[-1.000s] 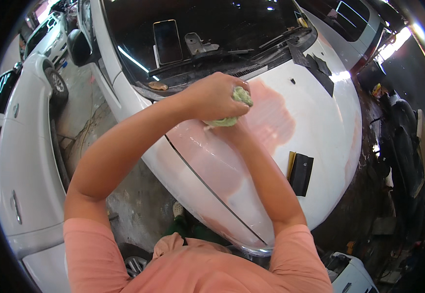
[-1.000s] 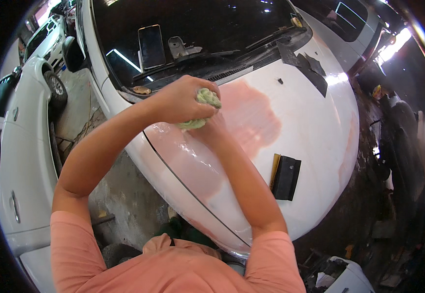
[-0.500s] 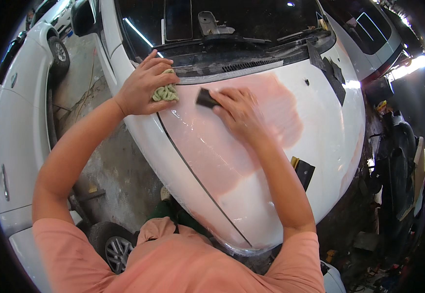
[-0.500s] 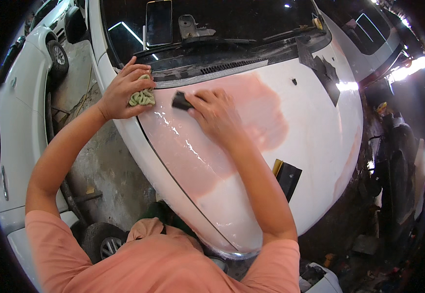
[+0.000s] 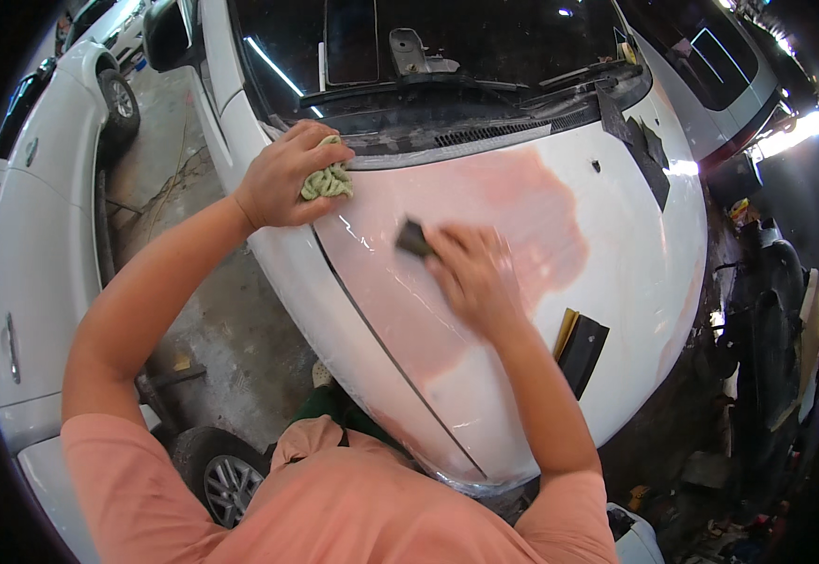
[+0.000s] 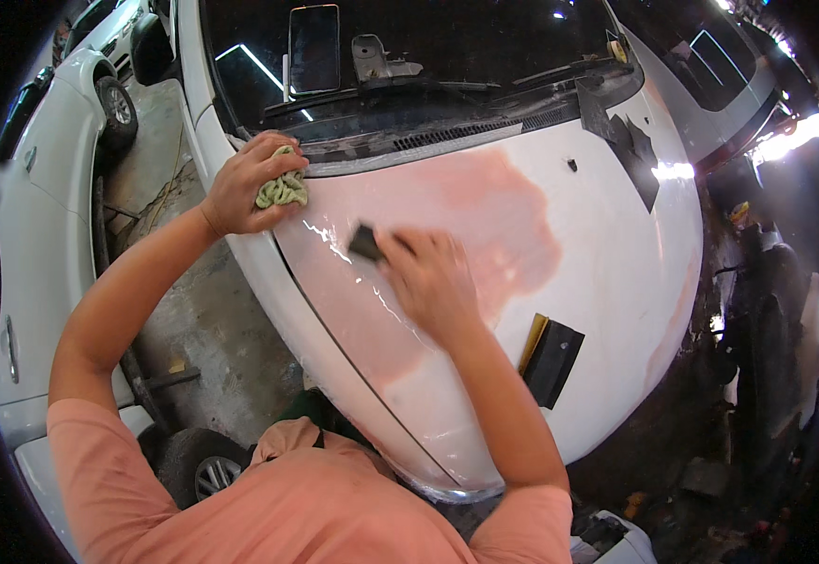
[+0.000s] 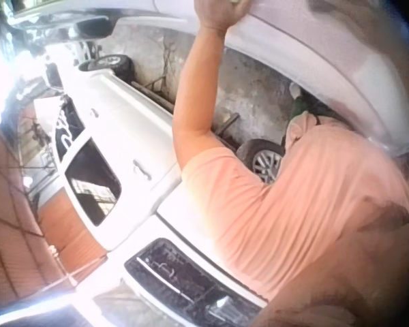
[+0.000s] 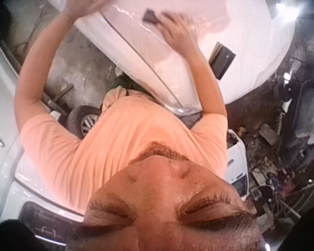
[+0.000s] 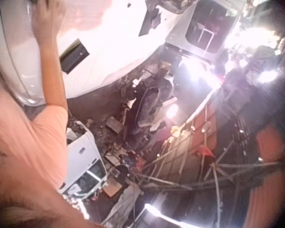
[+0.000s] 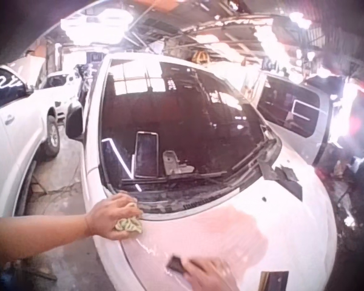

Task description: The person sands the surface of a white car hood using a sanding block, periodically wiping the area with a cloth and rinsing the block in a bucket of water.

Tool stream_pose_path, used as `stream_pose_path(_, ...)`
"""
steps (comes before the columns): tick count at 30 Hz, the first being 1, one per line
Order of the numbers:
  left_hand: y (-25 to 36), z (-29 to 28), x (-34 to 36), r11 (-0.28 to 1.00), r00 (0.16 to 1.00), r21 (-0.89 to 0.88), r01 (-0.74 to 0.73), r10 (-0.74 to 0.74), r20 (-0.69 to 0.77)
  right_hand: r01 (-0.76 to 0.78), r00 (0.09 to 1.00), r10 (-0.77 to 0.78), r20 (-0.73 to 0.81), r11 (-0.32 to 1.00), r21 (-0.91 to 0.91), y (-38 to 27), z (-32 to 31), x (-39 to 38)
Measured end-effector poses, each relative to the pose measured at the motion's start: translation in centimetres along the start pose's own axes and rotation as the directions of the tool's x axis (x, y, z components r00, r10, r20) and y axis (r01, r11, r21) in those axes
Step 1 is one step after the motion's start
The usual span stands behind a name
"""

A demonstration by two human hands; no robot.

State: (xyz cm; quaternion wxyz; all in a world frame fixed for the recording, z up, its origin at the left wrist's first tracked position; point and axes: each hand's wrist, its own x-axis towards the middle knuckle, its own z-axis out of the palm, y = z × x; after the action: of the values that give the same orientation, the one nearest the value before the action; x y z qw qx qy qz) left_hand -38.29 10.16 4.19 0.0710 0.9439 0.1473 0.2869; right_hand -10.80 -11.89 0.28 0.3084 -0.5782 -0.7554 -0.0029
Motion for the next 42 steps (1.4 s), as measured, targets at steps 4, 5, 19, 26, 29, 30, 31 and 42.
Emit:
stream_pose_path(4, 0.0, 0.4, -0.1, 1.000, 1.000, 0.005, -0.014, 0.014, -0.017, -0.012, 1.000, 0.011, -0.002, 0.999, -0.041, -0.1, -0.5, -2.6)
stream_pose_path(5, 0.2, 0.5, 0.2, 1.000, 1.000, -0.008, -0.017, 0.017, -0.014, -0.068, 0.998, 0.067, -0.020, 0.997, -0.044, -0.1, -0.2, -0.6)
stream_pose_path(19, 0.7, 1.2, 0.5, 1.000, 0.995, 0.005, -0.026, 0.026, -0.092, -0.282, 0.951, 0.255, -0.174, 0.948, -0.148, -0.4, 1.6, 4.5)
stream_pose_path(26, 0.3, 0.4, -0.9, 1.000, 0.996, 0.030, 0.007, -0.004, -0.092, -0.260, 0.960, 0.223, -0.167, 0.932, -0.253, -4.7, 2.2, -2.3)
stream_pose_path(29, 0.1, 0.2, -0.9, 0.999, 0.993, 0.031, -0.014, 0.018, -0.118, -0.296, 0.953, 0.277, -0.120, 0.938, -0.182, -3.6, 1.9, 0.5)
stream_pose_path(30, 0.4, 0.6, -0.3, 0.999, 0.993, 0.016, -0.031, 0.033, -0.113, -0.307, 0.948, 0.278, -0.159, 0.928, -0.213, -2.4, 1.9, 2.2)
stream_pose_path(31, 0.7, 1.0, 0.2, 0.999, 0.993, 0.007, -0.045, 0.045, -0.109, -0.314, 0.942, 0.271, -0.197, 0.918, -0.241, -0.3, 2.2, 4.9)
stream_pose_path(42, 0.3, 0.8, -0.5, 0.999, 0.989, -0.020, -0.044, 0.040, -0.140, -0.391, 0.919, 0.367, -0.141, 0.891, -0.230, -2.3, 2.2, 4.7)
